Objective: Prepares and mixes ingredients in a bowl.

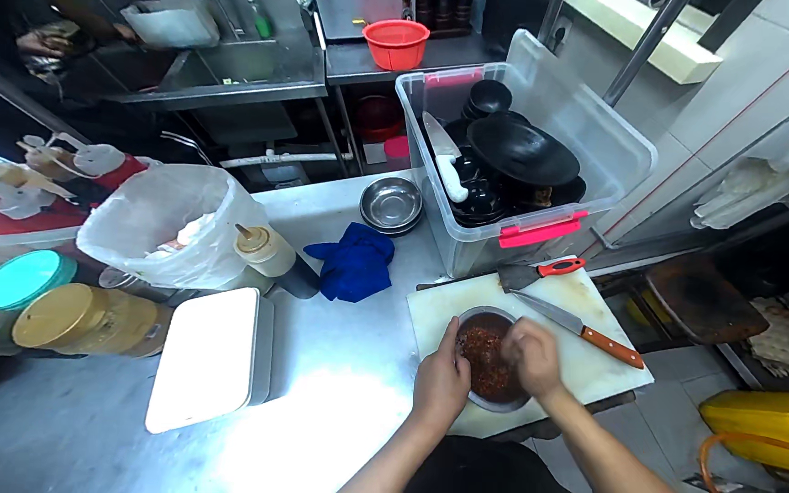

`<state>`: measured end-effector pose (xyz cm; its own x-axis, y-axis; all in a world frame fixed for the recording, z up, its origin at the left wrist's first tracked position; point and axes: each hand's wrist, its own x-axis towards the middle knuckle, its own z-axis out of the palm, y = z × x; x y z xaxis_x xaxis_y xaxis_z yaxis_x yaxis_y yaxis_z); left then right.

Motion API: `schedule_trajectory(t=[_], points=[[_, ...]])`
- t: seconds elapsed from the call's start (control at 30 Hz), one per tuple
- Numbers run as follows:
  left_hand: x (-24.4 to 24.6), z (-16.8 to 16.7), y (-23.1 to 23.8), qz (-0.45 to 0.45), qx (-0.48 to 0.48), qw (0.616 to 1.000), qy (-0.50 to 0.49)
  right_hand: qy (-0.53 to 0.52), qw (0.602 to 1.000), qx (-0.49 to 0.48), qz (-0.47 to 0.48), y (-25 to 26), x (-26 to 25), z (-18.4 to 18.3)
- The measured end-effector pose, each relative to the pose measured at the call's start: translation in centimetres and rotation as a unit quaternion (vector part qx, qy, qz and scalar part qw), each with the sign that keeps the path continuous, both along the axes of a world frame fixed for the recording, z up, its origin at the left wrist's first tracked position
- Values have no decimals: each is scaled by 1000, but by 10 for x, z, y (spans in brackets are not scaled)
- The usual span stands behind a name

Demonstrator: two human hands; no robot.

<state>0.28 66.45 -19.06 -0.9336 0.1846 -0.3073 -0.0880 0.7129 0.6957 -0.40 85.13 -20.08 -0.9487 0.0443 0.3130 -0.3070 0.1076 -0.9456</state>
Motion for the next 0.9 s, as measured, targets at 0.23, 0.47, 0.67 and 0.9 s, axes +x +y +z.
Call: schedule_trajectory(t=[0.23,0.47,0.67,0.9], points=[[1,-6,-3,12,4,1000,4,-9,999,-29,-29,8,13,19],[0,-15,-8,21,14,999,31,-10,995,-101,5,-3,12,24],[4,-14,-9,14,11,999,29,-32,995,-90,4,-13,14,0],[-1,-9,-4,14,4,1000,22,-23,999,-42,1,-12,-1,-6]])
